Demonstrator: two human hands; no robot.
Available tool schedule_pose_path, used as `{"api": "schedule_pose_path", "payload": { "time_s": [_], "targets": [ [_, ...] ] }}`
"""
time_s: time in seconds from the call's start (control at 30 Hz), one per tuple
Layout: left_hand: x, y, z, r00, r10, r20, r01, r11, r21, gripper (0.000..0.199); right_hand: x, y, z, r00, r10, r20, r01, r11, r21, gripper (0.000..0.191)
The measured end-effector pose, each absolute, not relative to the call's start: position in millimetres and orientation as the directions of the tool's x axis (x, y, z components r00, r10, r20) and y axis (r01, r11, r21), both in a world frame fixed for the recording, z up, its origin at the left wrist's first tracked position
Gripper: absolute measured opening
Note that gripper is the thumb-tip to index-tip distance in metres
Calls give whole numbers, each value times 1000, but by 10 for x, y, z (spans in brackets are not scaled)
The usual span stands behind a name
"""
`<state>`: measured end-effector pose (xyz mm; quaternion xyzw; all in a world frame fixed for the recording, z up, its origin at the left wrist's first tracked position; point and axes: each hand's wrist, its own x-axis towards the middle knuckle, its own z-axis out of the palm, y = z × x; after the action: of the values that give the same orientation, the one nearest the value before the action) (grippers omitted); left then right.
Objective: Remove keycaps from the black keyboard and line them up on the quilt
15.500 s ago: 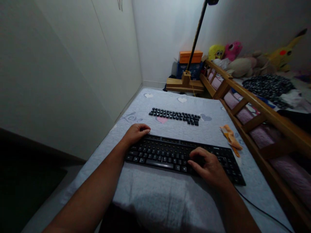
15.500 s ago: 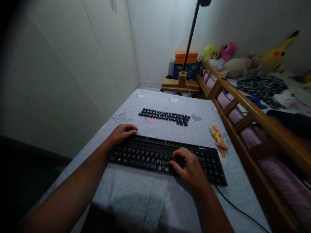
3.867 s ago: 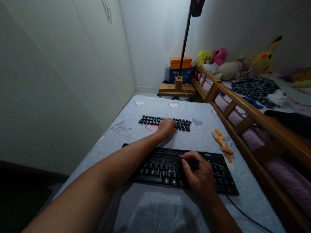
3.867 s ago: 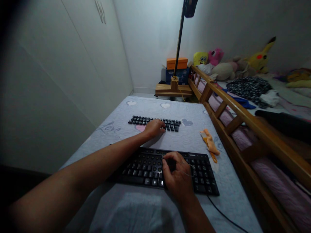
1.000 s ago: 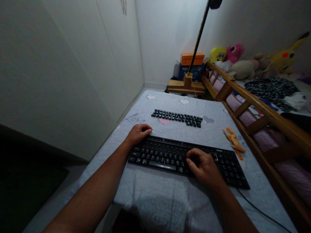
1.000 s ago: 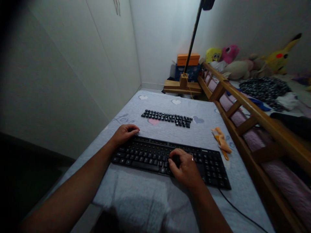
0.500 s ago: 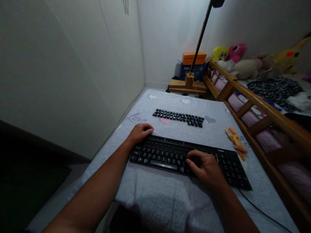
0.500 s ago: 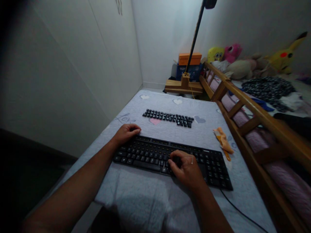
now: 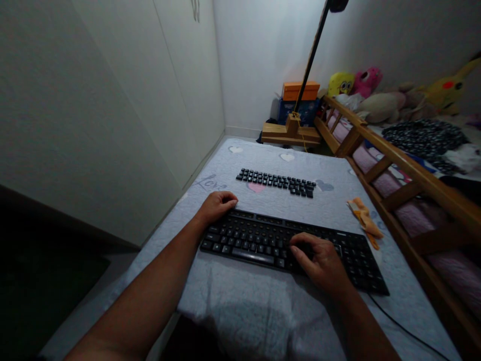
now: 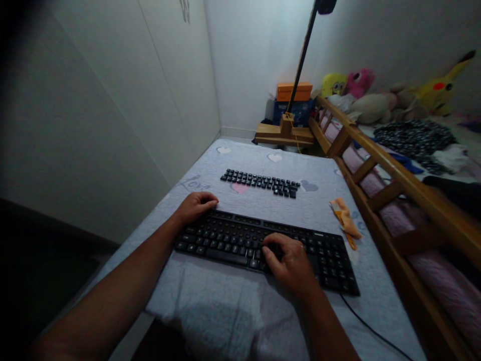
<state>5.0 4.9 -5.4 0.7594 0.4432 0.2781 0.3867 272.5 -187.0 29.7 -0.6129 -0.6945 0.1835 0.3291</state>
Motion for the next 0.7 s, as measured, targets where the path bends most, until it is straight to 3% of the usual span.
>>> {"api": "schedule_pose_path", "payload": {
  "time_s": [0.7],
  "targets": [
    [47,67,-79,463,882,81,465,-320,826,32,2743,-1851,298,41,988,148,718,74,-692,19]
  ]
}}
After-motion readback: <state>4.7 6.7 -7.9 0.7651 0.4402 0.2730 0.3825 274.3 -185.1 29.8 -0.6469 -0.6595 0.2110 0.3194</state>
